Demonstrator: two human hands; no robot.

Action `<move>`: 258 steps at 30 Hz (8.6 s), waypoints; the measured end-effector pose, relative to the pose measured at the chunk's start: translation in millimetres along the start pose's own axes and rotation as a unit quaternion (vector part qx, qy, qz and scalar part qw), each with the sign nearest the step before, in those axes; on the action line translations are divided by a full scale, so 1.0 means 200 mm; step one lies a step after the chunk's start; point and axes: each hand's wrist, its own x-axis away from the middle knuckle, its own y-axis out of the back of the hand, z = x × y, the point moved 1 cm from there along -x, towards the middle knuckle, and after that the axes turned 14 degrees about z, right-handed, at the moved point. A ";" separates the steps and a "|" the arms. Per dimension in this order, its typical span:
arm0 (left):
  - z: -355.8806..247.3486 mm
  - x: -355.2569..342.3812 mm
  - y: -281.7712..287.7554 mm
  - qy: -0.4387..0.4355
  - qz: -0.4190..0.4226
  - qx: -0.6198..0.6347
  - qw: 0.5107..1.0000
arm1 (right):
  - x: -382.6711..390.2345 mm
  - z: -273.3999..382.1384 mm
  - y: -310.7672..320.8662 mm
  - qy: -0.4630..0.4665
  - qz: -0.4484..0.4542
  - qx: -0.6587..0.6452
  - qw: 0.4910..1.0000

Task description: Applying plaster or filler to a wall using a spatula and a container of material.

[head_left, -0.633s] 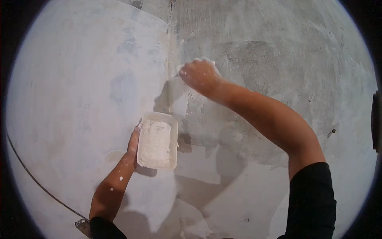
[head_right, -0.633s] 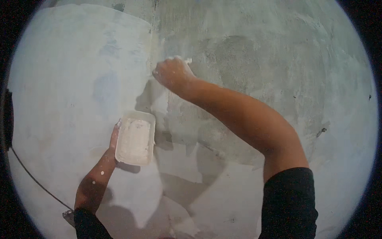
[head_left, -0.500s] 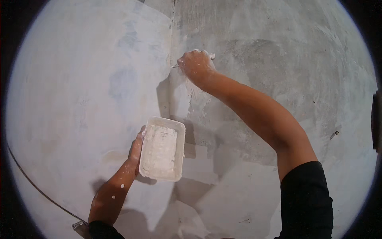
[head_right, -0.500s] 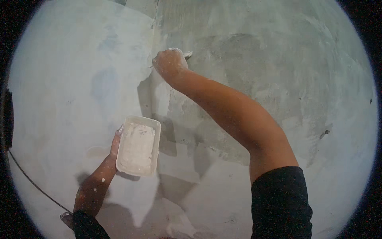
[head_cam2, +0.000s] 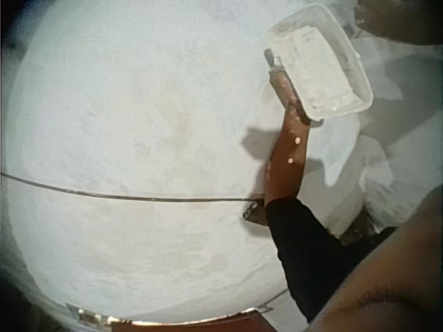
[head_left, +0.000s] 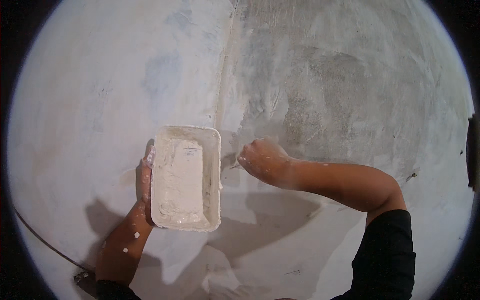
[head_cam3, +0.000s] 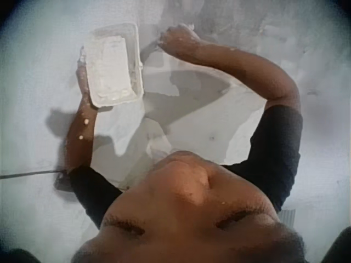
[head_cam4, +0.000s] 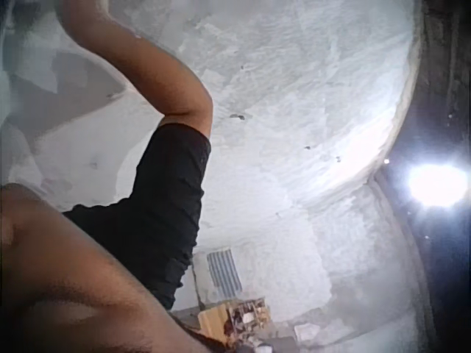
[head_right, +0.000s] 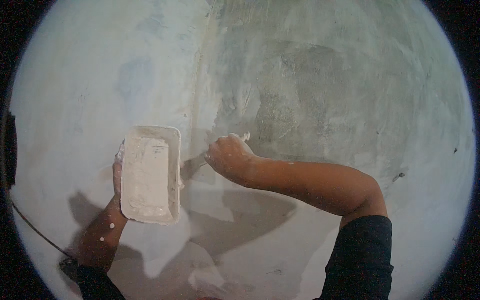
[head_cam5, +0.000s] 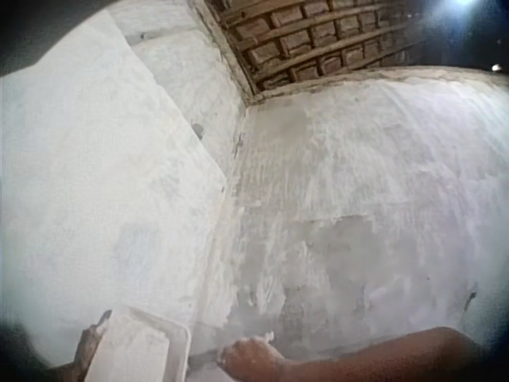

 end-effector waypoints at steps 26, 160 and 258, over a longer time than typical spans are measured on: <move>-0.01 0.02 -0.05 -0.021 -0.052 -0.081 0.995 | 0.14 -0.61 0.22 -0.278 -0.294 0.137 0.904; 0.67 0.24 0.37 0.357 -0.002 0.127 0.925 | -0.22 -0.15 -0.09 -0.142 -0.279 0.064 0.947; 0.44 0.18 0.14 0.190 -0.047 -0.010 0.981 | 0.45 0.05 -0.45 -0.098 -0.349 -0.089 0.928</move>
